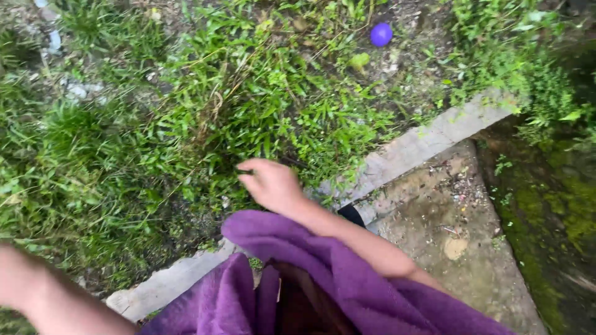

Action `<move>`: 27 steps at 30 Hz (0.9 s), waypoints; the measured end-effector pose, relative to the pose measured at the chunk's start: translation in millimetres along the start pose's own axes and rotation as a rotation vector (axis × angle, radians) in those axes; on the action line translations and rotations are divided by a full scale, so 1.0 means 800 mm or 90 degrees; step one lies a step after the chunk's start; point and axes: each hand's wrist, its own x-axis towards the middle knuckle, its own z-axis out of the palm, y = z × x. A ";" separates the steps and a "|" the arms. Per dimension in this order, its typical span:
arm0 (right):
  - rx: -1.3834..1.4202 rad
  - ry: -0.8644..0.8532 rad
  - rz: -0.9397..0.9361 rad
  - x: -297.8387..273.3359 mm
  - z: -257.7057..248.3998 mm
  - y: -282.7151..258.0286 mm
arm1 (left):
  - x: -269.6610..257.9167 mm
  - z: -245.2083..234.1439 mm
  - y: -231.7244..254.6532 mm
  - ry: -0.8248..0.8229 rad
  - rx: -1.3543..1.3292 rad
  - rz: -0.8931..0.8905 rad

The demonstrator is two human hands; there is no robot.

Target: Pulling weeds from a garden area by hand and collecting them in a bucket.

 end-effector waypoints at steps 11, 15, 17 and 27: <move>-0.185 0.177 0.156 -0.032 -0.412 0.209 | -0.100 0.046 0.527 -0.230 -0.117 0.128; -0.282 0.101 0.198 0.036 -0.413 0.315 | -0.127 0.122 0.568 -0.297 -0.103 0.136; -0.308 0.043 0.214 0.066 -0.386 0.353 | -0.138 0.162 0.574 -0.305 -0.089 0.140; -0.368 -0.141 0.334 0.150 -0.184 0.364 | -0.212 0.281 0.542 -0.316 -0.129 0.111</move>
